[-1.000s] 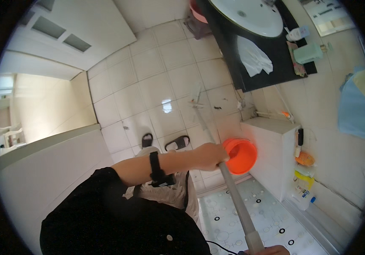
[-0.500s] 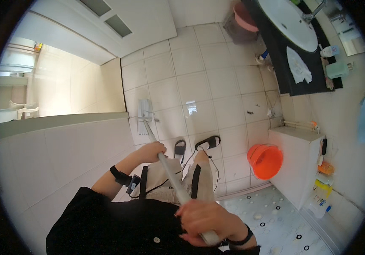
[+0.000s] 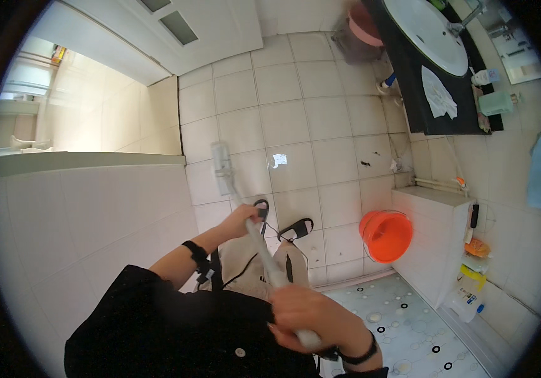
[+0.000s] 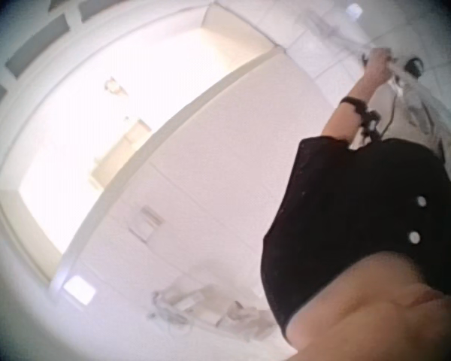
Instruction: The person cleans the floor by hand using a mop, moving it across the surface from a bedroom through a hallway and into a bathroom.
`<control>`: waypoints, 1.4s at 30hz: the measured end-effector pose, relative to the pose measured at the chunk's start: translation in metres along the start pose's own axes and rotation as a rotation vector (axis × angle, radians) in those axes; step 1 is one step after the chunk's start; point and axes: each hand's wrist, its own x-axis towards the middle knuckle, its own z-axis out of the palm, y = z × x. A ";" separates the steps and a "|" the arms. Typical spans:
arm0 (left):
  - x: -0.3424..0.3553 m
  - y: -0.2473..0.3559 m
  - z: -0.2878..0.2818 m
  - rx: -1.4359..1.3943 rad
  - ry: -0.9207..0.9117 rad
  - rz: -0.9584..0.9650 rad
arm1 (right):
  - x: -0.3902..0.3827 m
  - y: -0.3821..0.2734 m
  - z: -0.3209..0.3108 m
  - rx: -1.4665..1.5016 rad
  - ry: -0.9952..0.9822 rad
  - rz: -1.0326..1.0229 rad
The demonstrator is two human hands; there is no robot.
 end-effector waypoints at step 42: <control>0.890 0.511 0.695 0.338 -0.689 0.313 | -0.635 0.006 -0.668 -0.160 1.112 0.033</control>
